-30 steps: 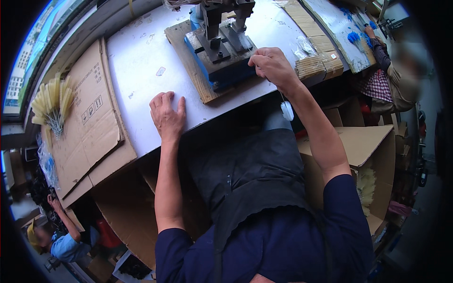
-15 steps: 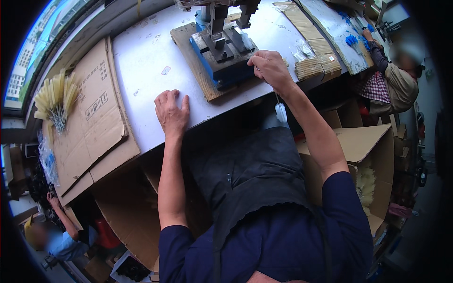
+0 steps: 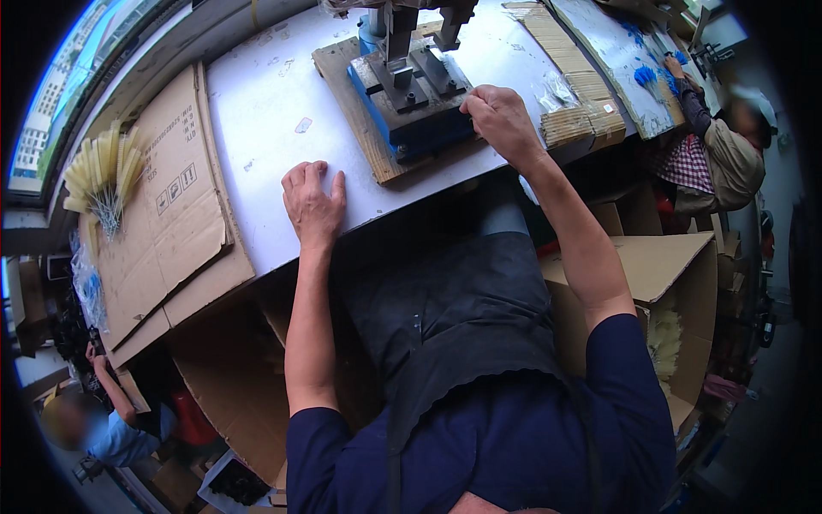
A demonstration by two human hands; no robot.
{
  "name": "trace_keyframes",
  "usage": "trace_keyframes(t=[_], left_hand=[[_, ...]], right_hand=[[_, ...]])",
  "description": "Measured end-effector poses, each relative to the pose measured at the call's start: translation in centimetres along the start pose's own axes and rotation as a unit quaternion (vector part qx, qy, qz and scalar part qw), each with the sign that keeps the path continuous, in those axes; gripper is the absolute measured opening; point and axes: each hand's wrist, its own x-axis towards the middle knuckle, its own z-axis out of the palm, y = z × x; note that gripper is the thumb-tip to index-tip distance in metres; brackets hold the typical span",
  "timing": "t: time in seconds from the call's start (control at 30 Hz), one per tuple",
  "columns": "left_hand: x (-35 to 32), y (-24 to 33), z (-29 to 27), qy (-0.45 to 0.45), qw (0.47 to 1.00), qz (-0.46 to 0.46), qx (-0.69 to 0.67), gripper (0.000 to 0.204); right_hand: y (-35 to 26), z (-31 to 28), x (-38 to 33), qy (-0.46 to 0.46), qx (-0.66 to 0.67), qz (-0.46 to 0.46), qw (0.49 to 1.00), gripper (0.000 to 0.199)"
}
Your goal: Assembling industrial brush heads using a manual press machine.
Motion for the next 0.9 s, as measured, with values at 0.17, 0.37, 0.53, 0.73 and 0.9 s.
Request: trace_keyframes(t=[0.17,0.37,0.53,0.73,0.9], left_hand=[[0.0,0.1,0.0,-0.009,1.000,-0.006,0.005,0.030],[-0.1,-0.1,0.2,0.000,1.000,0.006,0.009,0.032],[0.0,0.0,0.2,0.007,1.000,0.010,0.012,0.031],[0.0,0.0,0.2,0.004,1.000,0.006,0.008,0.031],[0.0,0.0,0.3,0.001,1.000,0.002,0.003,0.031]], right_hand=[[0.3,-0.2,0.4,-0.015,0.024,0.054,0.998,0.029],[0.7,-0.2,0.5,-0.014,0.017,0.008,1.000,0.027],[0.4,-0.3,0.8,-0.011,0.018,0.003,1.000,0.027],[0.4,-0.5,0.9,-0.011,0.095,0.036,0.995,0.023],[-0.6,-1.1,0.8,-0.021,0.122,0.042,0.991,0.022]])
